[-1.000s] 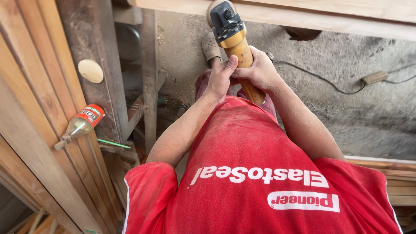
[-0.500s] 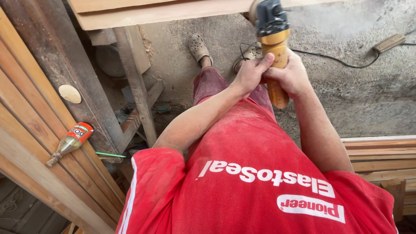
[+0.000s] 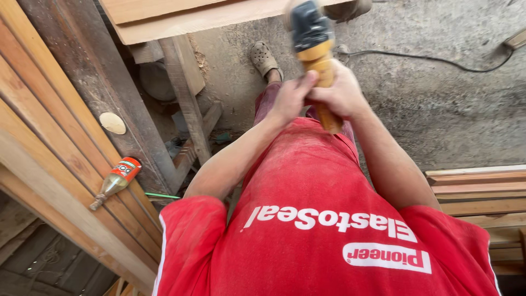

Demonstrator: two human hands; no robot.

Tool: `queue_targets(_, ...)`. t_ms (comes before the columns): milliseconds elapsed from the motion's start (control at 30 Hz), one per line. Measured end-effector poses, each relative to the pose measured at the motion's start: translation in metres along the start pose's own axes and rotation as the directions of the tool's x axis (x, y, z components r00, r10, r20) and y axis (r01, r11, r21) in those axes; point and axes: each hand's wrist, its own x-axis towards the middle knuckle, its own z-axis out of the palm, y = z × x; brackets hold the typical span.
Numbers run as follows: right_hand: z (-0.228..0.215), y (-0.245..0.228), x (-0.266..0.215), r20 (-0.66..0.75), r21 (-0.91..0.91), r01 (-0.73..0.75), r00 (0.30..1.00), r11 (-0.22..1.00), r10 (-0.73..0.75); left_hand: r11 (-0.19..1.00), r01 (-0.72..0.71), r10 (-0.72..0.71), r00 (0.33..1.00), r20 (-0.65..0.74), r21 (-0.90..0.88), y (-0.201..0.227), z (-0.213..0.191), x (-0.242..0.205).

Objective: The person uses an electric sander to smooth the surface of a long wooden plank. They hold the plank with one hand and guide the sander along its length with the other, moving back and forth repeatedly.

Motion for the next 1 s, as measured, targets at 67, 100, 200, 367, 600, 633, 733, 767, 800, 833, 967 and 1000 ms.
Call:
queue_targets(67,0.030,-0.001,0.013,0.055,-0.074,0.038,0.998,0.997,-0.034,0.975,-0.024,0.019,1.000,-0.022,-0.221,0.000,-0.031,-0.020)
queue_targets(100,0.041,-0.001,0.018,0.083,-0.110,0.057,0.995,0.992,-0.048,0.974,-0.014,0.002,0.999,-0.053,-0.224,0.001,-0.045,-0.026)
queue_targets(200,0.053,-0.001,0.019,0.039,-0.277,0.086,0.996,0.957,-0.079,0.970,0.034,-0.049,0.997,-0.055,-0.241,0.003,-0.058,-0.031)
queue_targets(367,0.016,-0.006,-0.004,-0.162,-0.083,0.082,0.982,0.993,-0.094,0.995,0.096,-0.094,0.990,0.102,-0.016,0.005,-0.015,0.012)
queue_targets(600,-0.049,0.017,-0.023,-0.375,0.137,0.196,0.918,0.971,-0.132,0.856,-0.034,-0.065,0.983,0.173,0.515,0.006,0.063,0.081)
queue_targets(633,-0.050,0.016,-0.021,-0.384,0.156,0.217,0.912,0.964,-0.144,0.875,-0.025,-0.091,0.973,0.214,0.483,0.014,0.063,0.083)
queue_targets(733,-0.036,0.016,-0.022,-0.336,0.153,0.207,0.930,0.966,-0.146,0.828,-0.021,-0.184,0.933,0.308,0.560,0.048,0.046,0.061)
queue_targets(767,-0.030,0.016,-0.022,-0.315,0.139,0.200,0.937,0.970,-0.148,0.727,-0.076,-0.214,0.919,0.331,0.682,0.064,0.027,0.045)
queue_targets(800,-0.026,0.015,-0.019,-0.281,0.114,0.185,0.949,0.976,-0.147,0.593,-0.198,-0.208,0.899,0.386,0.780,0.083,0.010,0.033)
queue_targets(833,-0.027,0.013,-0.014,-0.246,0.089,0.171,0.958,0.981,-0.144,0.533,-0.293,-0.104,0.908,0.405,0.794,0.103,-0.011,0.015)
queue_targets(967,-0.020,0.025,-0.019,-0.159,0.016,0.130,0.979,0.991,-0.126,0.550,0.091,0.072,0.985,-0.155,0.830,0.161,-0.081,-0.009)
queue_targets(1000,-0.028,0.023,-0.017,-0.164,0.038,0.137,0.978,0.990,-0.129,0.381,-0.043,0.256,0.965,-0.061,0.924,0.173,-0.098,0.001)
